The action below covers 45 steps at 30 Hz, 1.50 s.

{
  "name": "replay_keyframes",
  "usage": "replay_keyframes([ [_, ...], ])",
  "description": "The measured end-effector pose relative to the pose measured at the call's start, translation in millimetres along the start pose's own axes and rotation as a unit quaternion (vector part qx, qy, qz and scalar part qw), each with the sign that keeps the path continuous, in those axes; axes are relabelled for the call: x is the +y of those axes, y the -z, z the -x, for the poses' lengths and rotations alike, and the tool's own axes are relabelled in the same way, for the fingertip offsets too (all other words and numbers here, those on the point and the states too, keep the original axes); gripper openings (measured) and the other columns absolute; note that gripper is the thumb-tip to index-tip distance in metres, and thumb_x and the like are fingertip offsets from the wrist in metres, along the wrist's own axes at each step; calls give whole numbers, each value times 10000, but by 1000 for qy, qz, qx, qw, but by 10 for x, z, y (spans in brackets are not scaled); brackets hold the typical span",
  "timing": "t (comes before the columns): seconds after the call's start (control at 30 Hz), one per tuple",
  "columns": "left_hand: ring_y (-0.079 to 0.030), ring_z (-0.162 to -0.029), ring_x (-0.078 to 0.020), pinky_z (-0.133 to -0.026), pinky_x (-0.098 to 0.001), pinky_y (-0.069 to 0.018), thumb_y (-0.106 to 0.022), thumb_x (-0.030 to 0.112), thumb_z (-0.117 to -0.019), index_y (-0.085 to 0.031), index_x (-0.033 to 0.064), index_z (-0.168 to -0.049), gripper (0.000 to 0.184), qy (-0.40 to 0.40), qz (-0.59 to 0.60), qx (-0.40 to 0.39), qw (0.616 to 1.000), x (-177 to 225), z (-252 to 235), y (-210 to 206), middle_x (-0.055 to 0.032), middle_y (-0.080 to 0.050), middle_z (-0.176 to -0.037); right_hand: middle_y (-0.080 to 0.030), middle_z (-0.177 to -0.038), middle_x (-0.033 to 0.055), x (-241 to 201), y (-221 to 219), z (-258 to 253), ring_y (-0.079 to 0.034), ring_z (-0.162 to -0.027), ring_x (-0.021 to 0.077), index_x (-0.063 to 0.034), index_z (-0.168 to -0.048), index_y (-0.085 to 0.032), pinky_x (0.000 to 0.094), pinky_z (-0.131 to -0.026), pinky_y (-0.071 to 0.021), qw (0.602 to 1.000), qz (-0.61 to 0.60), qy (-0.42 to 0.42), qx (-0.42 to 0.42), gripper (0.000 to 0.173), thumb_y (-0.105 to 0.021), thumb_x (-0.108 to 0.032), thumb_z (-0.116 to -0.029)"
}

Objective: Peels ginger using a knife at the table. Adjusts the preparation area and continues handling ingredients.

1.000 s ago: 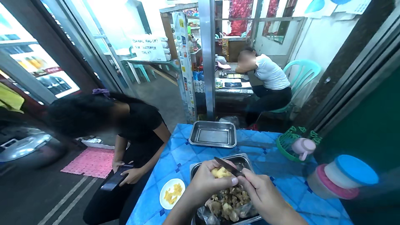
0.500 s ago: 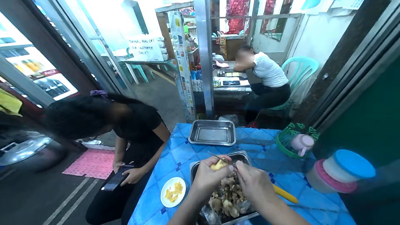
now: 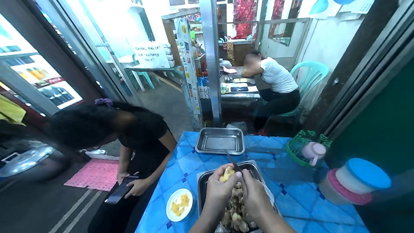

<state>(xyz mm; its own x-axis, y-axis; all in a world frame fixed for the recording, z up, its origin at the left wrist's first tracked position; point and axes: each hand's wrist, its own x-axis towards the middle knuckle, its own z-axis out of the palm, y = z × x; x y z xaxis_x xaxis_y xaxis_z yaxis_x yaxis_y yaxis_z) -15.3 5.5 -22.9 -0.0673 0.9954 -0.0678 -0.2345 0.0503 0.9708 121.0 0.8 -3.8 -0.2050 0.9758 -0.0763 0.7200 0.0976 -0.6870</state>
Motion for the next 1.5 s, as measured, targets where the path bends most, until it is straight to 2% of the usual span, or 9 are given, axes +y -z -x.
replay_keyframes([
  [0.1,-498,-537,-63,-451,-207,-390,-792,218,-859,-677,28,-1244,444,-21,1,-22,1000,22,-41,11,-64,-686,-889,-594,-828,92,127,5,-68,-607,-702,204,-19,-1284,-559,385,-688,-541,976,-214,-1,-44,327,-367,-214,-1103],
  [0.2,-562,-602,-75,-492,-210,-443,-786,201,-866,-665,24,-1270,457,-38,7,-49,998,71,-120,27,-72,-694,-913,-504,-677,-4,164,79,-111,-526,-532,114,-56,-1171,-556,288,-530,-520,893,-436,-36,-102,240,-393,-220,-1106],
  [0.4,-406,-535,-13,-468,-176,-350,-554,222,-992,-578,73,-1348,387,-44,-4,-144,989,106,-162,137,53,-538,-807,-561,-695,33,598,37,-218,-580,-565,135,-13,-1085,-549,308,-574,-563,784,-607,-112,-73,238,-364,-159,-1113],
  [0.53,-477,-613,-46,-513,-195,-388,-407,191,-1033,-513,81,-1420,415,-31,-17,-154,987,122,-189,193,13,-578,-901,-655,-775,117,876,-42,-227,-703,-718,253,-12,-1208,-523,450,-745,-628,753,-632,-166,-82,270,-347,-201,-1128],
  [0.73,-692,-914,-196,-722,-328,-592,-548,157,-1029,-397,43,-1467,477,-28,-39,-155,987,146,-164,258,-107,-666,-1153,-694,-820,114,802,-129,27,-692,-663,222,-52,-1341,-523,377,-596,-604,839,-504,-140,-151,326,-370,-229,-1114],
  [0.97,-667,-805,-144,-660,-280,-570,-537,168,-1029,-427,45,-1412,417,-22,-64,-161,985,228,-70,254,-76,-661,-1074,-658,-782,29,428,210,103,-641,-592,133,-35,-1234,-561,294,-536,-566,941,-330,37,-71,309,-362,-230,-1098],
  [1.07,-650,-723,-139,-624,-281,-562,-536,171,-1028,-416,49,-1365,378,-33,-91,-148,984,268,-43,220,-62,-649,-943,-685,-825,45,321,265,137,-672,-640,155,-41,-1374,-533,346,-614,-596,974,-205,71,-67,381,-369,-242,-1094],
  [1.27,-655,-814,-119,-708,-283,-578,-497,210,-1015,-304,24,-1494,549,-53,-145,-168,974,350,-2,171,-63,-626,-1086,-666,-810,76,319,243,128,-670,-688,213,-60,-1210,-622,430,-689,-582,989,-114,82,-48,360,-377,-295,-1090],
  [1.5,-652,-732,-113,-685,-286,-590,-431,216,-1078,-440,-17,-1344,353,-107,-179,-123,970,227,0,117,-30,-623,-890,-663,-737,162,130,180,266,-702,-718,371,-31,-1155,-634,560,-657,-554,997,40,70,4,350,-404,-287,-1094],
])
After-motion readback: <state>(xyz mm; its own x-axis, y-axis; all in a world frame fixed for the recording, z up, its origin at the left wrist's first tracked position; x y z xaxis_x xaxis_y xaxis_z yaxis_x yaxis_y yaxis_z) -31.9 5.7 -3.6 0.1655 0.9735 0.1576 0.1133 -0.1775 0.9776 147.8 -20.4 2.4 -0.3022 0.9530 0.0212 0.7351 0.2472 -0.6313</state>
